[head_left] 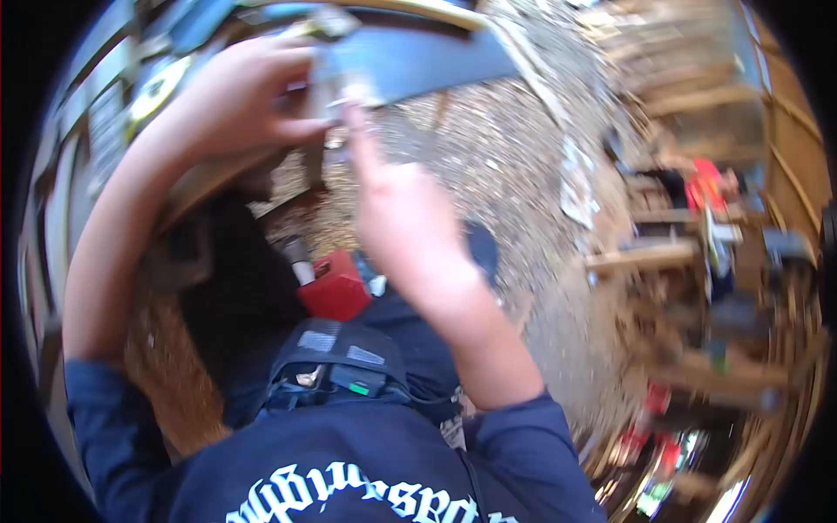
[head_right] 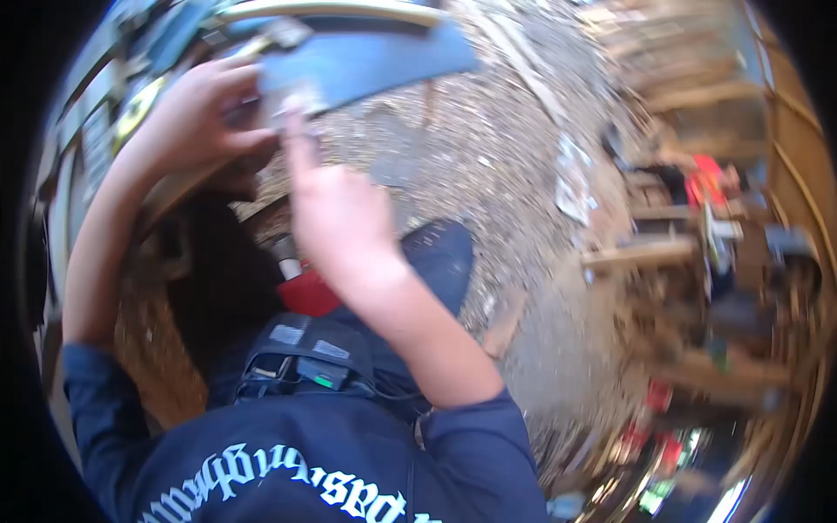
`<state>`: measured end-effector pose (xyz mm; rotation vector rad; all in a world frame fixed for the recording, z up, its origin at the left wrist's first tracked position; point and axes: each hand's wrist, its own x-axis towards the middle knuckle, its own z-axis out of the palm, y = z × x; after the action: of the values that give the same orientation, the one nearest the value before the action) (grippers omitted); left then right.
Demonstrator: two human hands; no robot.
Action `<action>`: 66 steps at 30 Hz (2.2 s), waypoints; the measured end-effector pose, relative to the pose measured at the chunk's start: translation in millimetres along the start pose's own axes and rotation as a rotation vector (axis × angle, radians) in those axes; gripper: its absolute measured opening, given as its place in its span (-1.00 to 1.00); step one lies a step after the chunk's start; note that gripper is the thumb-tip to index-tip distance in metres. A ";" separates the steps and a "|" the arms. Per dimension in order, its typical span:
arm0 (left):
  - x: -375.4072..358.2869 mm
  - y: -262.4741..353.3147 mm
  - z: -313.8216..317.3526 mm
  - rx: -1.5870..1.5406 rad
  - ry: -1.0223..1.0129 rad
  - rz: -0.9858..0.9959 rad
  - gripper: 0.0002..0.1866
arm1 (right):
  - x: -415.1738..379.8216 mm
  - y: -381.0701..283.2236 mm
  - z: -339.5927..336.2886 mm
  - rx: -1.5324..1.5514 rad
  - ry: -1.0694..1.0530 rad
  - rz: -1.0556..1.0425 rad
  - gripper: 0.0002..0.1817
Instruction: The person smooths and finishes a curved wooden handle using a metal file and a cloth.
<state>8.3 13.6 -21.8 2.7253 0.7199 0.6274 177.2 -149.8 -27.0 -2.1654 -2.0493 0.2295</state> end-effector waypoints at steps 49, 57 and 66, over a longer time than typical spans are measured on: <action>3.2 8.8 -2.5 -0.073 -0.048 -0.074 -0.50 | 0.0 -9.5 21.6 0.073 0.185 -0.002 -0.01; 4.9 9.0 -5.3 -0.057 -0.047 -0.056 -0.51 | -35.3 -6.0 7.8 0.084 0.046 0.002 0.01; 4.5 8.2 -5.9 -0.058 -0.056 -0.050 -0.51 | -45.9 -3.8 18.9 0.201 0.137 -0.005 0.06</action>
<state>12.4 9.8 -12.3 2.6524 0.7423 0.5497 167.0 -195.3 -44.3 -1.9981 -1.8715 0.2658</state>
